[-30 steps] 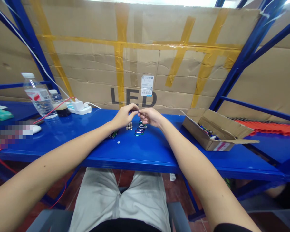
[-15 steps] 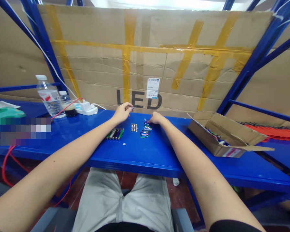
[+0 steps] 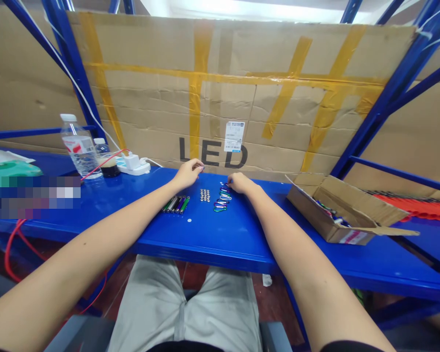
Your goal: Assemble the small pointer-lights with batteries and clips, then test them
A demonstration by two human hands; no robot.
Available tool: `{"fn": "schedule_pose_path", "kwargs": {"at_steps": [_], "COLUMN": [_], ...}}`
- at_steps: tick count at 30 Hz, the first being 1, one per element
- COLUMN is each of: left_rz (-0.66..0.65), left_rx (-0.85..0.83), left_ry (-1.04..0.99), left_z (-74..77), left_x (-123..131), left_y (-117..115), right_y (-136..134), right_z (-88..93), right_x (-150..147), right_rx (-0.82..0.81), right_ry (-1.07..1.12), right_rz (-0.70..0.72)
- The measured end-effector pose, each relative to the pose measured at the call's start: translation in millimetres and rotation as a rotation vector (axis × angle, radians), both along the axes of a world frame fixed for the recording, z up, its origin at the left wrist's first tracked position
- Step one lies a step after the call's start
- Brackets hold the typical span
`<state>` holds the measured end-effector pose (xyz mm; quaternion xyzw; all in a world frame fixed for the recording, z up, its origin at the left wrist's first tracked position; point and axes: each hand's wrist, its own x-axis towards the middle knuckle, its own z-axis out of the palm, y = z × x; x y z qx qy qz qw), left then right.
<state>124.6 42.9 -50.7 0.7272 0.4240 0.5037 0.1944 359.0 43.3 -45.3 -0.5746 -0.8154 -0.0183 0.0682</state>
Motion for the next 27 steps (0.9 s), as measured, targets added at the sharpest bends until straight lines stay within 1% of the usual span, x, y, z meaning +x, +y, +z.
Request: {"fn": "schedule_pose_path", "kwargs": {"at_steps": [3,5,7,9,11,14,17,22,27], "left_rz": [0.035,0.047,0.043,0.036,0.018,-0.032,-0.064,-0.073,-0.081], "left_rx": [-0.029,-0.053,-0.060,-0.038,0.001,0.075,0.164,0.236,0.291], "left_ry": [0.015,0.034,0.058,0.087,0.118,0.163,0.221,0.296,0.353], "left_z": [-0.9,-0.1,1.9,4.9,8.4,12.4,13.6,12.3,11.6], "left_x": [0.9,1.2,1.9,3.6,6.4,11.3,14.8,14.8,13.9], "left_y": [1.7,0.9,-2.7,-9.0,-16.9,-27.0,-31.7,-31.9,-30.9], "right_y": [-0.2,-0.9,-3.1,-7.4,-13.4,-22.8,-29.8,-38.3,-44.3], "right_z": [-0.7,-1.7,-1.9,-0.5,2.4,7.4,10.5,12.4,13.5], "right_x": [0.7,1.1,1.7,2.2,1.4,-3.2,-11.3,-23.0,-28.8], "right_rx": [0.003,0.006,-0.036,-0.138,-0.235,-0.292,-0.339,-0.379,-0.384], "right_ry": [0.012,0.108,0.342,0.659,0.936,1.175,1.259,1.248,1.227], "right_rz": [0.003,-0.024,-0.058,-0.063,-0.025,0.078,0.131,0.128,0.135]}}
